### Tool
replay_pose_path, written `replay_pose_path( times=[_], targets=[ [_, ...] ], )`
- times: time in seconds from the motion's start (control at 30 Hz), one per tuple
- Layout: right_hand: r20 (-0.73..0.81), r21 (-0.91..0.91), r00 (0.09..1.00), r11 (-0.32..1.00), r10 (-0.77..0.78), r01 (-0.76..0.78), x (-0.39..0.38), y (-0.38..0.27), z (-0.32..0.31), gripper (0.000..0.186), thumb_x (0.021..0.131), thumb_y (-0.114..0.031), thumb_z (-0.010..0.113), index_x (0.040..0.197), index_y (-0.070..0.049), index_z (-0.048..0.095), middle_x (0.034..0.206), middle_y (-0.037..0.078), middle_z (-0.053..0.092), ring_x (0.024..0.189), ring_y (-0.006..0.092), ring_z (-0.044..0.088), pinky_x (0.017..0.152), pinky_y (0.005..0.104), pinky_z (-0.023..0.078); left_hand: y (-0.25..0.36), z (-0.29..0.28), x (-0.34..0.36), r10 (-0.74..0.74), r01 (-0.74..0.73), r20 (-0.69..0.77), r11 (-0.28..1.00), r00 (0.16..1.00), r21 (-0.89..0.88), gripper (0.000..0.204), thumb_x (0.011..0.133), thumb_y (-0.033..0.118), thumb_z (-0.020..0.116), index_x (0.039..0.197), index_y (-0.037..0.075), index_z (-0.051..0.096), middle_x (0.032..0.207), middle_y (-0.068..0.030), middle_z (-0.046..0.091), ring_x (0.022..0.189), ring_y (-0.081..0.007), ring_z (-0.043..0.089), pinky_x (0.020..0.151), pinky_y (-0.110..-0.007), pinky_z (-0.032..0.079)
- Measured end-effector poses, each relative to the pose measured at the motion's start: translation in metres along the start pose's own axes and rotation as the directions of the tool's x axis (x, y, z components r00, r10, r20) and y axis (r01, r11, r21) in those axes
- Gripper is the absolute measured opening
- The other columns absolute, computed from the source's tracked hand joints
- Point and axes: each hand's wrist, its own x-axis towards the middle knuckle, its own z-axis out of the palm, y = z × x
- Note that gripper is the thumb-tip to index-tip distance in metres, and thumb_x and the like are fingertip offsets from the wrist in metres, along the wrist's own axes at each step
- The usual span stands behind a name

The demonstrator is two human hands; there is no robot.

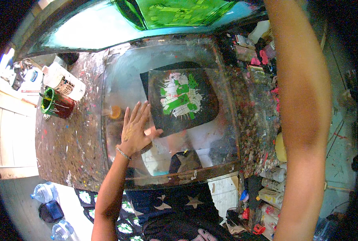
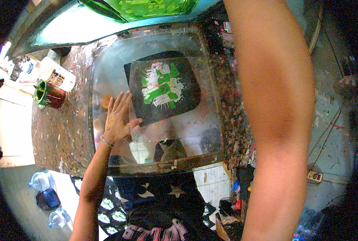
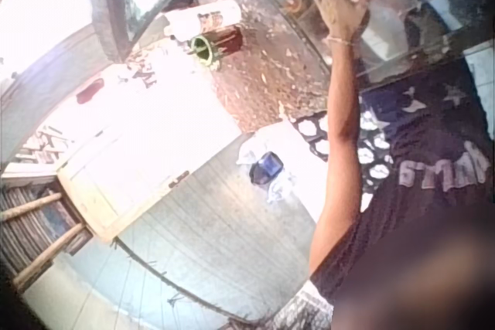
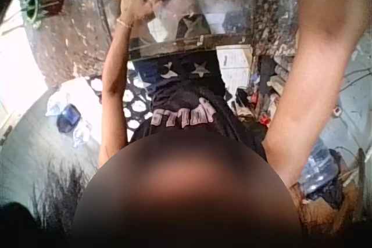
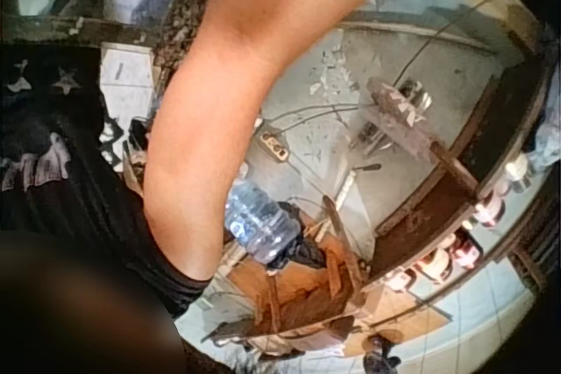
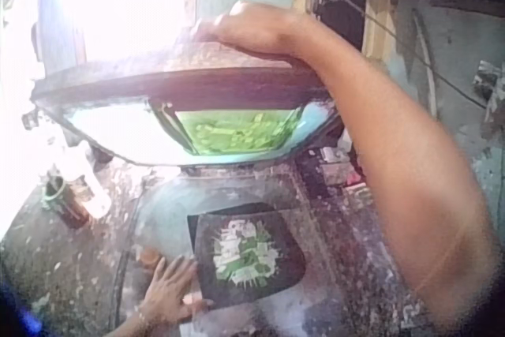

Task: The person performs screen printing on black t-shirts using a squeegee to pull green ink across a screen. They repeatedly place shirts under the screen, apply ink, and stack the printed shirts on a nearby table.

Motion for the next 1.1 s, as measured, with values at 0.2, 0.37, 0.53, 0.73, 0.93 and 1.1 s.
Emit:
replay_pose_path(
  times=[0.2, 0.37, 0.53, 0.73, 0.93, 1.1],
  targets=[
    [0.009, -0.086, 0.999, 0.996, 0.037, -0.036, -0.002, -0.001, 0.000, 0.062, 0.098, -0.058, 0.049, 0.127, -0.007, 0.070, 0.129, 0.028, 0.066, 0.117, 0.0430, 0.064, 0.106, 0.0452, 0.045, 0.105, -0.004, 0.034, -0.216, 0.107, -0.132, 0.821, 0.967, -0.561, 0.041, 0.101, 0.015, 0.059, 0.140, 0.001, 0.060, 0.135, -0.0193, 0.064, 0.123, -0.0311, 0.060, 0.103, -0.040, 0.048],
    [0.004, -0.135, 0.993, 0.984, 0.115, -0.113, -0.021, -0.037, 0.000, 0.072, 0.098, -0.061, 0.049, 0.108, 0.007, 0.071, 0.109, 0.031, 0.071, 0.100, 0.0433, 0.069, 0.094, 0.0465, 0.052, 0.187, -0.042, 0.064, 0.015, 0.191, 0.191, -0.048, 0.982, -0.980, 0.065, 0.098, 0.016, 0.070, 0.152, -0.007, 0.042, 0.145, -0.0213, 0.056, 0.135, -0.0245, 0.051, 0.116, -0.038, 0.038],
    [-0.046, -0.171, 0.950, 0.935, 0.309, -0.312, -0.088, -0.070, 0.022, 0.072, 0.089, -0.071, 0.054, 0.104, -0.003, 0.075, 0.103, 0.024, 0.074, 0.098, 0.0413, 0.071, 0.088, 0.0513, 0.054, 0.093, -0.196, 0.043, 0.154, -0.002, -0.706, 0.978, 0.691, 0.211, 0.102, 0.074, 0.025, 0.089, 0.156, -0.001, 0.034, 0.151, -0.0247, 0.048, 0.139, -0.0387, 0.046, 0.117, -0.046, 0.035],
    [-0.056, -0.174, 0.992, 0.978, 0.111, -0.119, -0.233, -0.117, 0.116, 0.060, 0.075, -0.048, 0.073, 0.111, -0.002, 0.064, 0.100, 0.020, 0.066, 0.095, 0.0365, 0.067, 0.078, 0.0512, 0.053, 0.058, -0.184, -0.001, 0.014, -0.038, 0.105, 0.973, 0.994, 0.229, 0.057, 0.064, 0.031, 0.088, 0.106, 0.002, 0.063, 0.100, -0.0140, 0.064, 0.102, -0.0330, 0.063, 0.088, -0.045, 0.048],
    [0.309, -0.060, 0.928, 0.978, 0.208, -0.199, -0.274, -0.128, 0.170, 0.035, 0.080, -0.024, 0.069, 0.102, 0.000, 0.058, 0.094, 0.018, 0.064, 0.093, 0.0364, 0.066, 0.087, 0.0482, 0.053, 0.049, -0.079, -0.044, -0.001, -0.003, 0.061, 0.998, 0.998, 0.068, 0.047, 0.070, 0.035, 0.086, 0.094, 0.005, 0.059, 0.093, -0.0077, 0.060, 0.097, -0.0258, 0.061, 0.085, -0.040, 0.045],
    [0.581, 0.027, 0.791, 0.967, 0.192, -0.254, -0.231, -0.085, 0.184, 0.026, 0.080, -0.005, 0.066, 0.105, -0.001, 0.060, 0.097, 0.025, 0.072, 0.095, 0.0433, 0.070, 0.083, 0.0553, 0.056, 0.044, -0.075, -0.051, -0.022, 0.014, 0.136, 0.998, 0.990, 0.064, 0.044, 0.071, 0.032, 0.086, 0.096, 0.007, 0.059, 0.095, -0.0072, 0.060, 0.098, -0.0258, 0.061, 0.086, -0.040, 0.043]
  ],
)
